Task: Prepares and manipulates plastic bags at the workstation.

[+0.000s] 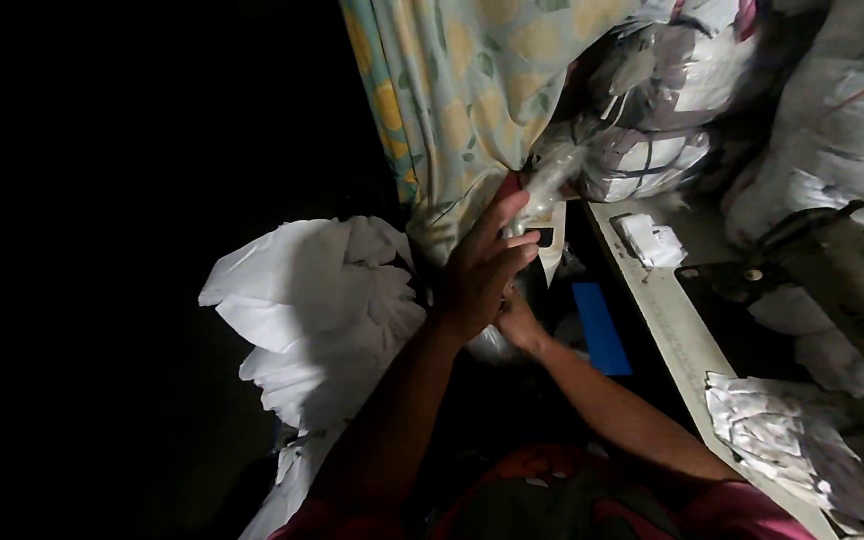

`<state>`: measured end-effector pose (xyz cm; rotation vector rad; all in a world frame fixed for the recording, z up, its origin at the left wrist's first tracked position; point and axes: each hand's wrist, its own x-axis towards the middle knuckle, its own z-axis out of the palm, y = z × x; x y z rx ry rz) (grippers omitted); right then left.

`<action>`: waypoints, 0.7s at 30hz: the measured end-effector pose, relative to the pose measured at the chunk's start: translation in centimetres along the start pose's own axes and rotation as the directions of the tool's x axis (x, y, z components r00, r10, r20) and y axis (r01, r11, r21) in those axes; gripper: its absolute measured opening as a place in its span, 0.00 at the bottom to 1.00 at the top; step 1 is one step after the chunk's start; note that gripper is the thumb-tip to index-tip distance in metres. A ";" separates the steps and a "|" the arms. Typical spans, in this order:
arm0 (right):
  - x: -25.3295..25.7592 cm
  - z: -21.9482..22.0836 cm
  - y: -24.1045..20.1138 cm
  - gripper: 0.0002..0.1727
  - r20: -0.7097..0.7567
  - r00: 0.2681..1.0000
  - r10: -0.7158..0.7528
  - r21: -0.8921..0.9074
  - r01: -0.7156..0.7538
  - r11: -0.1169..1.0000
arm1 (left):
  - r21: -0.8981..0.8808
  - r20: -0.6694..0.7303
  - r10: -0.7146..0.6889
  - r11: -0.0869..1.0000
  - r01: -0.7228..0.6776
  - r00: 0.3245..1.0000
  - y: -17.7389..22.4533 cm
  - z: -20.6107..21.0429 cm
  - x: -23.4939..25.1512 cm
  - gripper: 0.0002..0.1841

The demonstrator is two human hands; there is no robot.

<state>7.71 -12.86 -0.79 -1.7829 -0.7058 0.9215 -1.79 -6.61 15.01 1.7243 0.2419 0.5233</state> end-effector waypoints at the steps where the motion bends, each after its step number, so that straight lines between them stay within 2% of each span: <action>1: 0.1 -0.6 -0.1 0.32 -0.008 0.999 0.037 0.064 -0.036 0.997 | 0.102 -0.022 0.102 0.990 -0.100 0.995 -0.6 -0.7 -0.1 0.27; 2: 0.2 -1.2 -0.2 0.30 -0.012 0.998 0.055 0.103 -0.053 0.993 | 0.212 -0.072 0.154 0.968 -0.136 0.985 -1.7 -1.6 -0.2 0.24; 3: 0.3 -1.9 -0.3 0.29 0.000 0.999 0.050 0.109 -0.049 0.993 | 0.301 -0.142 0.129 0.950 -0.082 0.981 -3.3 -2.6 -0.4 0.23; 5: 0.3 -2.8 -0.7 0.27 0.074 0.997 -0.008 0.072 0.003 0.997 | 0.381 -0.280 -0.111 0.899 0.217 0.953 -7.6 -4.3 -0.6 0.21; 6: 0.2 -3.1 -1.1 0.26 0.137 0.990 -0.042 0.045 0.036 0.998 | 0.418 -0.305 -0.251 0.832 0.366 0.919 -10.0 -4.9 -0.8 0.23; 7: 0.1 -3.3 -1.8 0.25 0.212 0.975 -0.072 0.018 0.070 0.997 | 0.471 -0.272 -0.369 0.754 0.458 0.889 -12.3 -5.2 -1.0 0.27; 8: -0.1 -3.4 -2.8 0.24 0.282 0.955 -0.093 0.009 0.095 0.995 | 0.533 -0.190 -0.448 0.700 0.475 0.874 -14.1 -5.3 -1.5 0.33; 10: -1.1 -3.4 -4.8 0.21 0.349 0.927 -0.139 0.086 0.115 0.990 | 0.589 -0.023 -0.473 0.706 0.394 0.881 -15.9 -4.1 -2.9 0.43; 12: -2.0 -3.4 -6.7 0.21 0.343 0.926 -0.160 0.160 0.110 0.981 | 0.582 -0.006 -0.471 0.715 0.386 0.882 -15.1 -2.0 -3.7 0.41; 14: -2.6 -3.9 -8.5 0.21 0.379 0.908 -0.181 0.069 0.168 0.983 | 0.634 -0.054 -0.462 0.669 0.388 0.885 -13.2 -0.3 -3.9 0.29; 15: -2.9 -4.1 -9.3 0.21 0.396 0.891 -0.223 0.026 0.232 0.972 | 0.662 -0.086 -0.530 0.602 0.446 0.844 -10.6 0.7 -3.4 0.26; 16: -3.1 -4.6 -10.0 0.23 0.419 0.863 -0.282 -0.004 0.312 0.950 | 0.663 -0.108 -0.657 0.512 0.546 0.747 -7.0 1.9 -2.3 0.26; 17: -3.4 -5.2 -10.6 0.26 0.431 0.839 -0.333 -0.004 0.371 0.929 | 0.644 -0.113 -0.710 0.481 0.596 0.695 -5.5 2.4 -1.7 0.27; 18: -3.6 -5.8 -11.0 0.29 0.409 0.822 -0.395 0.039 0.417 0.908 | 0.618 -0.109 -0.657 0.544 0.568 0.746 -6.6 2.1 -1.8 0.28; 20: -4.5 -7.4 -11.6 0.33 0.286 0.845 -0.451 0.172 0.418 0.892 | 0.553 -0.061 -0.363 0.763 0.335 0.930 -15.4 -0.5 -2.6 0.34; 21: -4.7 -8.0 -11.9 0.33 0.210 0.876 -0.433 0.245 0.382 0.891 | 0.493 -0.027 -0.339 0.814 0.308 0.940 -18.2 -1.7 -2.4 0.36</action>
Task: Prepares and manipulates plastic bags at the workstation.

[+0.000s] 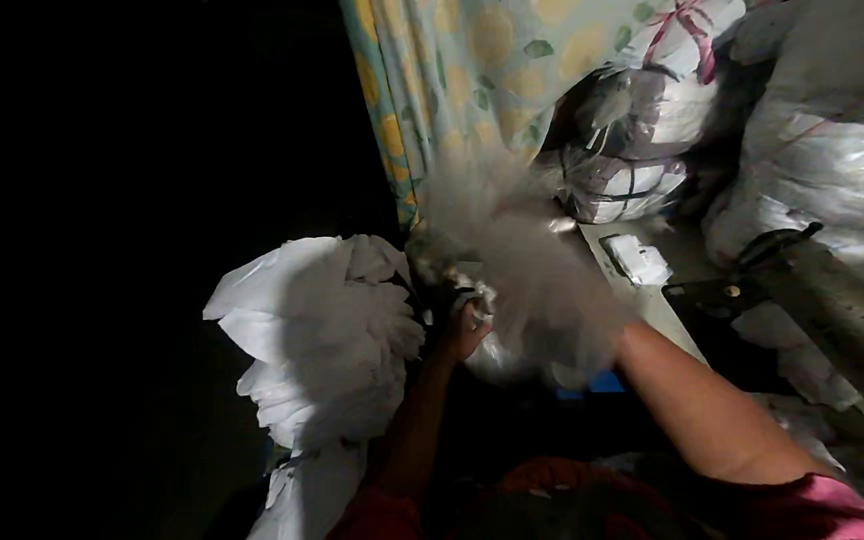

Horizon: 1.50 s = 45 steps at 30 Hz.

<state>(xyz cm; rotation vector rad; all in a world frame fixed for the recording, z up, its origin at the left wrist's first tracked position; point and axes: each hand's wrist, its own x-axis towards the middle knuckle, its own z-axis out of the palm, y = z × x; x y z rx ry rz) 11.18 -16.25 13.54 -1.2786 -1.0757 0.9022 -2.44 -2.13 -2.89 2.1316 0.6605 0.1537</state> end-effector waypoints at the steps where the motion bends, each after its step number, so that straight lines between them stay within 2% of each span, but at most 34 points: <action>1: 0.2 -0.5 0.3 0.31 -0.056 0.998 -0.013 0.062 0.017 0.998 | -0.048 0.027 -0.002 0.999 0.003 1.000 -1.2 0.0 0.6 0.38; 3: 0.9 -1.1 0.4 0.24 -0.131 0.984 -0.121 0.153 0.141 0.978 | -0.061 0.052 -0.035 0.997 0.039 0.998 -1.3 -0.2 0.9 0.39; 5: 1.4 -1.1 -0.1 0.25 -0.163 0.975 -0.153 0.185 0.183 0.966 | 0.010 0.037 -0.050 0.999 0.050 0.998 -0.7 -0.2 0.6 0.40; 8: 3.6 -1.1 -0.1 0.27 -0.245 0.963 -0.117 0.179 0.163 0.970 | 0.033 -0.067 -0.059 0.998 0.061 0.996 -0.4 0.4 0.4 0.31; 11: 5.3 -1.8 0.1 0.30 -0.317 0.947 0.056 0.018 -0.053 0.998 | 0.000 -0.151 -0.059 0.998 0.059 0.987 -0.2 0.6 0.3 0.27; 14: 5.7 -2.8 1.0 0.28 -0.353 0.914 0.201 -0.280 -0.308 0.909 | -0.034 -0.244 -0.125 0.992 0.120 0.962 -0.3 0.4 0.4 0.26; 17: 4.4 -3.3 3.8 0.25 -0.275 0.914 0.300 -0.371 -0.389 0.843 | -0.075 -0.275 -0.175 0.984 0.160 0.945 -0.4 -0.4 0.7 0.28; 22: 2.2 -1.8 8.2 0.25 -0.202 0.876 0.438 -0.413 -0.481 0.773 | -0.156 -0.202 -0.220 0.969 0.190 0.954 -1.3 -0.8 1.5 0.24; 26: 1.7 -1.4 8.5 0.23 -0.110 0.874 0.474 -0.504 -0.460 0.731 | -0.126 -0.167 -0.215 0.973 0.195 0.962 -1.7 -0.7 2.4 0.23; 29: 1.6 -1.7 9.3 0.24 -0.119 0.882 0.455 -0.533 -0.444 0.721 | -0.165 -0.157 -0.243 0.962 0.217 0.957 -2.3 -0.3 3.1 0.23; 33: 1.5 -1.4 10.4 0.27 -0.137 0.873 0.469 -0.564 -0.458 0.688 | -0.264 -0.245 -0.279 0.941 0.213 0.928 -2.8 0.6 3.5 0.28; 40: 2.3 0.1 11.4 0.28 -0.101 0.885 0.455 -0.628 -0.412 0.660 | -0.100 -0.275 -0.250 0.968 0.231 0.928 -0.1 0.1 3.0 0.24; 45: 2.7 1.5 12.2 0.39 -0.189 0.916 0.353 -0.704 -0.378 0.602 | -0.001 -0.242 -0.270 0.961 0.277 0.932 0.7 0.0 2.2 0.24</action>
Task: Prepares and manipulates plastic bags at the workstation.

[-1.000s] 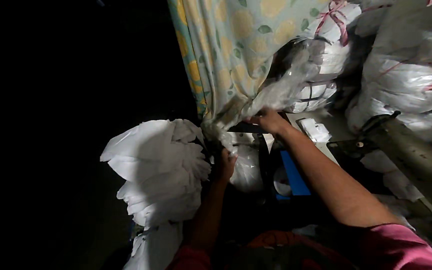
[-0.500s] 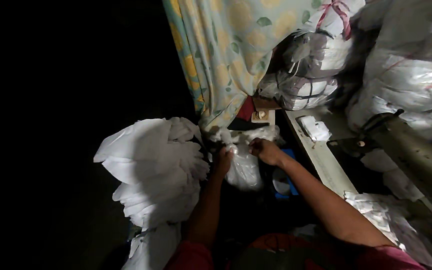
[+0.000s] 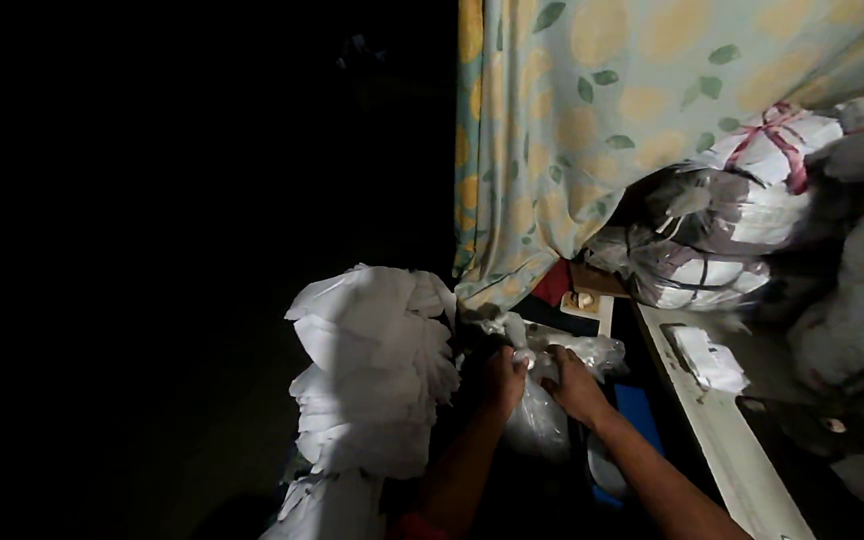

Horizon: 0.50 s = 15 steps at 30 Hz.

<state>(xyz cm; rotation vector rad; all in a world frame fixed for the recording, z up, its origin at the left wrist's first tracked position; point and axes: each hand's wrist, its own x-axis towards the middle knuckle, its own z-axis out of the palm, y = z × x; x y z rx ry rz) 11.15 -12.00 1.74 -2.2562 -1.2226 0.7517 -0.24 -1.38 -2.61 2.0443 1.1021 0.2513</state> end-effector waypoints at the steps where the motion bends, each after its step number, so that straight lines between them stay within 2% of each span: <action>1: 0.2 0.4 0.0 0.41 -0.012 1.000 -0.007 -0.011 0.007 1.000 | 0.014 0.007 0.003 1.000 -0.003 1.000 0.1 0.0 -0.2 0.23; 5: 1.2 2.2 0.0 0.49 0.016 1.000 -0.027 -0.091 0.028 0.995 | 0.042 0.030 0.026 0.999 -0.027 0.999 0.5 -0.2 -0.7 0.22; 7: 1.6 3.1 0.1 0.51 0.023 1.000 -0.013 -0.073 0.015 0.997 | 0.037 0.044 0.042 0.998 -0.043 0.998 0.6 -0.2 -0.8 0.21; 13: 2.1 4.1 0.1 0.40 0.002 0.993 0.118 -0.029 -0.118 0.993 | -0.003 0.186 0.072 0.997 -0.072 0.980 0.9 -1.2 -1.0 0.20; 15: 2.3 4.1 0.4 0.37 0.004 0.995 0.097 -0.024 -0.097 0.995 | 0.116 0.220 0.100 0.985 -0.128 0.970 1.4 -2.3 -1.2 0.22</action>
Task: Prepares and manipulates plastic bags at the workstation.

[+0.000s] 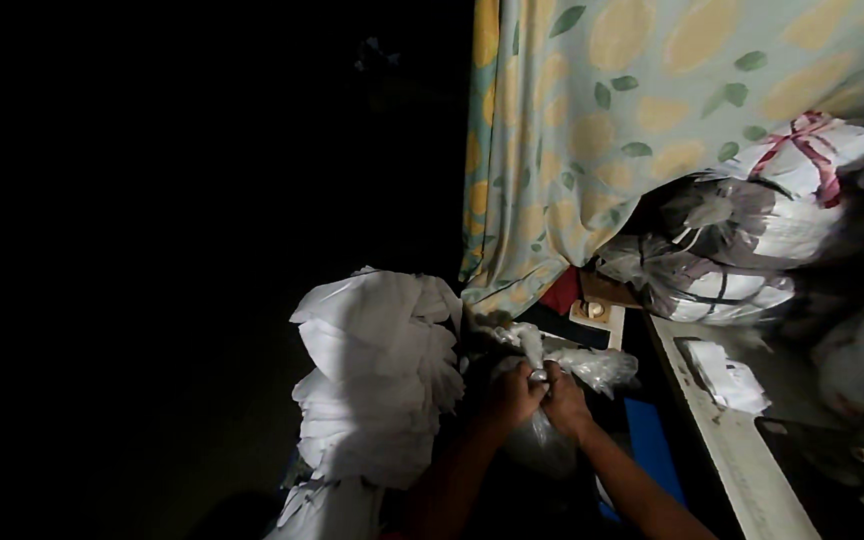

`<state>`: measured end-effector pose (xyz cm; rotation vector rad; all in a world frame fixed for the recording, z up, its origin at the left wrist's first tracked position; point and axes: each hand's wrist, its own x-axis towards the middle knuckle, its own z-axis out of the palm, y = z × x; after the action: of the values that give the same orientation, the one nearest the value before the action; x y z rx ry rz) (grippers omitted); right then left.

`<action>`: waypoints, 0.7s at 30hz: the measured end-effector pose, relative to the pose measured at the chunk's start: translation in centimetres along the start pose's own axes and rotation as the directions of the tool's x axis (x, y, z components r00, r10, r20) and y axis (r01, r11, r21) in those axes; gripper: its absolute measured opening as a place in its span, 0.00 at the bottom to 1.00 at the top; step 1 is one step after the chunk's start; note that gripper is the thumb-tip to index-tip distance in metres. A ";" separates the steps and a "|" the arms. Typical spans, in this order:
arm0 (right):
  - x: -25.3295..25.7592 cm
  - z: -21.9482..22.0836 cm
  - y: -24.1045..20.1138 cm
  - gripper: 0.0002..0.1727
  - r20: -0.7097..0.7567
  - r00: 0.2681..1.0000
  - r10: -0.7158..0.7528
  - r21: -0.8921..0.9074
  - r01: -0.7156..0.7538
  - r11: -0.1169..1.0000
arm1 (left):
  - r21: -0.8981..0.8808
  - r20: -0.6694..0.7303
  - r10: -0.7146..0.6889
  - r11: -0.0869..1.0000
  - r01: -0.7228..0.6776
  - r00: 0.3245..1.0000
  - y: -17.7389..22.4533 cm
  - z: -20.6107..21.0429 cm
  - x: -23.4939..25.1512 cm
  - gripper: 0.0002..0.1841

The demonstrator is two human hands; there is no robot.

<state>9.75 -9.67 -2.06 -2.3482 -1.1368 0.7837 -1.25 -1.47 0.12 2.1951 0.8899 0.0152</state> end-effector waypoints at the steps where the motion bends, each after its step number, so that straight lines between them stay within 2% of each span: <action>1: 0.1 0.0 0.2 0.36 -0.002 1.000 -0.019 0.008 0.019 1.000 | 0.091 -0.034 0.051 0.995 -0.047 0.998 0.2 -0.5 -0.2 0.22; 3: 0.4 0.1 0.4 0.33 0.006 0.997 -0.075 0.001 0.075 0.997 | 0.252 -0.153 0.222 0.951 -0.179 0.963 0.2 -1.2 -0.1 0.20; 4: 0.4 0.1 0.3 0.33 0.020 0.994 -0.103 -0.016 0.104 0.994 | 0.305 -0.171 0.291 0.924 -0.230 0.942 0.4 -1.8 0.3 0.20; 6: 0.3 0.1 0.2 0.33 0.072 0.985 -0.159 -0.074 0.165 0.984 | 0.373 -0.098 0.355 0.879 -0.297 0.930 0.7 -2.8 1.4 0.19; 8: 0.3 0.1 0.2 0.33 0.116 0.971 -0.207 -0.114 0.220 0.969 | 0.403 0.073 0.288 0.867 -0.293 0.955 0.7 -3.3 2.4 0.20; 10: 0.4 0.0 0.5 0.31 0.140 0.956 -0.258 -0.114 0.274 0.955 | 0.372 0.232 0.145 0.901 -0.225 0.962 0.5 -3.7 2.9 0.25; 13: 0.9 -0.2 1.6 0.28 0.160 0.930 -0.330 -0.045 0.341 0.939 | 0.251 0.300 0.064 0.957 -0.143 0.952 -0.9 -4.0 3.3 0.32; 16: 1.5 -0.3 2.2 0.30 0.180 0.920 -0.348 0.046 0.346 0.937 | 0.180 0.333 -0.011 0.982 -0.052 0.943 -2.2 -4.1 2.9 0.36; 17: 1.5 -0.4 2.2 0.30 0.181 0.921 -0.345 0.092 0.333 0.938 | 0.154 0.363 -0.019 0.987 -0.040 0.932 -2.7 -4.0 2.8 0.34; 20: 1.7 0.0 2.6 0.29 0.144 0.943 -0.300 0.295 0.249 0.922 | 0.061 0.474 0.053 0.994 -0.093 0.879 -3.8 -4.1 2.2 0.21; 21: 1.8 0.2 2.9 0.29 0.132 0.950 -0.283 0.347 0.223 0.911 | -0.034 0.478 0.034 0.999 -0.020 0.878 -4.2 -4.1 1.6 0.21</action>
<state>12.20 -9.88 -4.42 -1.8411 -1.2453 1.0166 -3.61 4.10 -0.06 2.0468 0.5708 -0.4821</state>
